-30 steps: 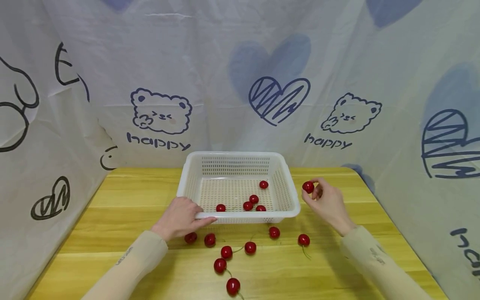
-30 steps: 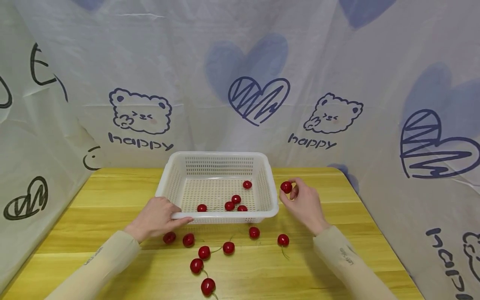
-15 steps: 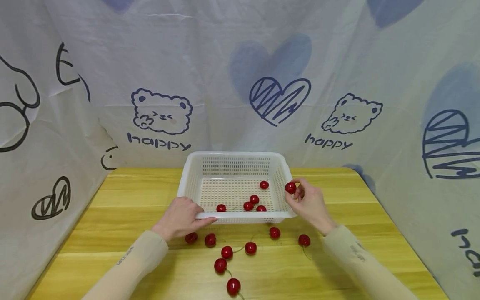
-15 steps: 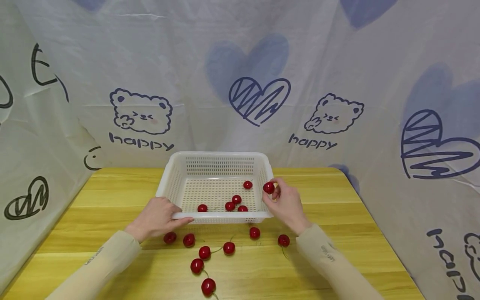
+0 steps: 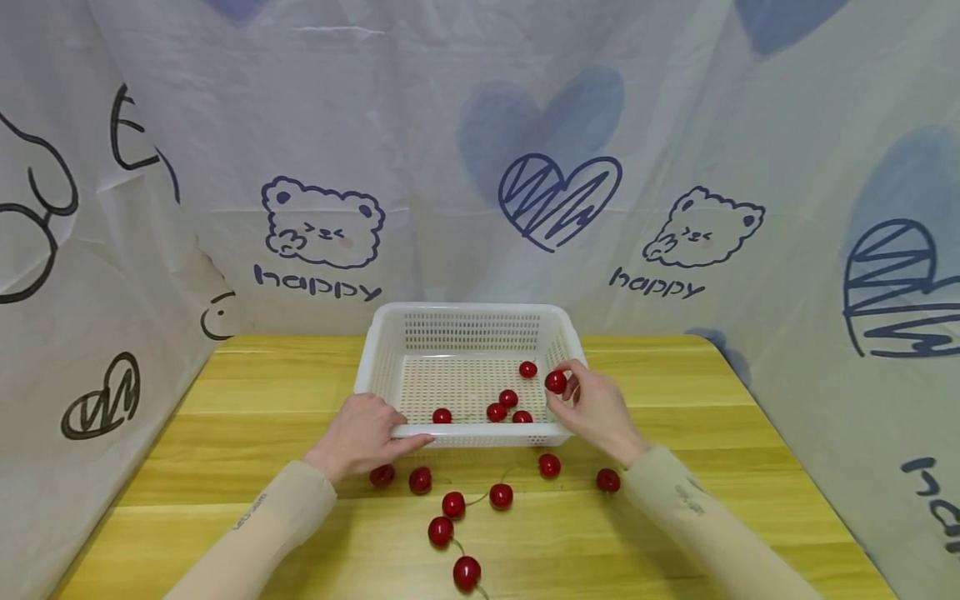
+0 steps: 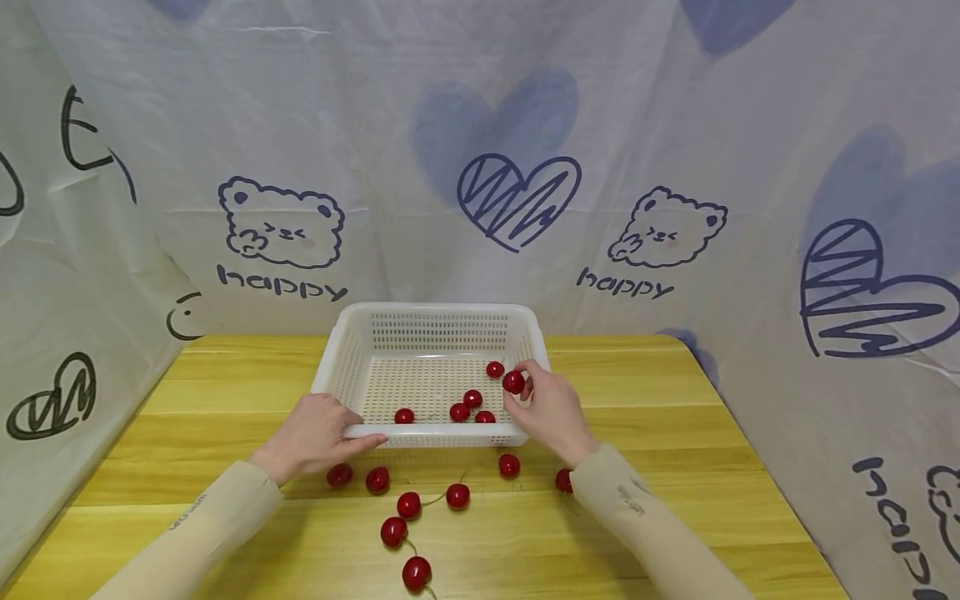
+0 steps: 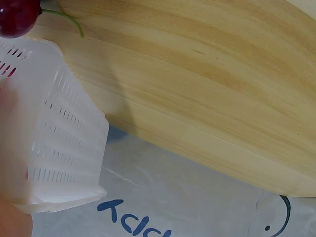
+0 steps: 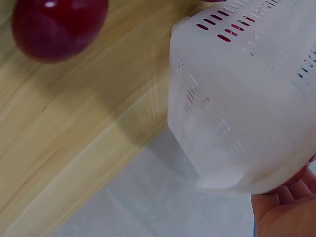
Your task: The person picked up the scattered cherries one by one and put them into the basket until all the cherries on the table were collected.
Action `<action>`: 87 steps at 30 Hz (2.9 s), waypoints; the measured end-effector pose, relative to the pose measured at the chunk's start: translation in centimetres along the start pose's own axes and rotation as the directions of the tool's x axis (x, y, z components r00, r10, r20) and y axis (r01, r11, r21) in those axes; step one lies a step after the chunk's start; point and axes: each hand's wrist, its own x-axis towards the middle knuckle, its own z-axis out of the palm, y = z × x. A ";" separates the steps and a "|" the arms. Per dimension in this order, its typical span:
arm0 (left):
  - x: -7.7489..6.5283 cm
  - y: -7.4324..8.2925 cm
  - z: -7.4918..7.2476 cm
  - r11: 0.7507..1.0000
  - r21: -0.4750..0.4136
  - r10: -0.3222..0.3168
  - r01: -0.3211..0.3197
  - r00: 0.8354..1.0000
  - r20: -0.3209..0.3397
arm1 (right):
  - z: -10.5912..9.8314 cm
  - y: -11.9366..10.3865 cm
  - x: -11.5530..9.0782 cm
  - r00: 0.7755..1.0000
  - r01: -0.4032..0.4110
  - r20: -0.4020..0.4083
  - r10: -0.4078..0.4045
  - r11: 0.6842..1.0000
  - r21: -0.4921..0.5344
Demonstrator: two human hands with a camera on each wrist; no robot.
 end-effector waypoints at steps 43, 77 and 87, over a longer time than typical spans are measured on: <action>-0.2 0.1 0.0 1.000 0.010 0.021 -0.021 1.000 0.002 | 2.5 -1.1 -0.9 0.993 0.026 0.117 -0.011 0.991 -0.133; 0.5 -0.3 -0.7 1.000 -0.030 0.000 0.003 0.997 0.080 | 1.5 -0.6 -0.5 0.906 0.257 0.384 -0.180 0.953 -0.159; -0.9 0.7 -2.1 0.995 -0.098 -0.025 0.032 0.997 0.076 | 1.7 -0.3 -0.3 0.873 0.292 0.445 -0.199 0.944 -0.151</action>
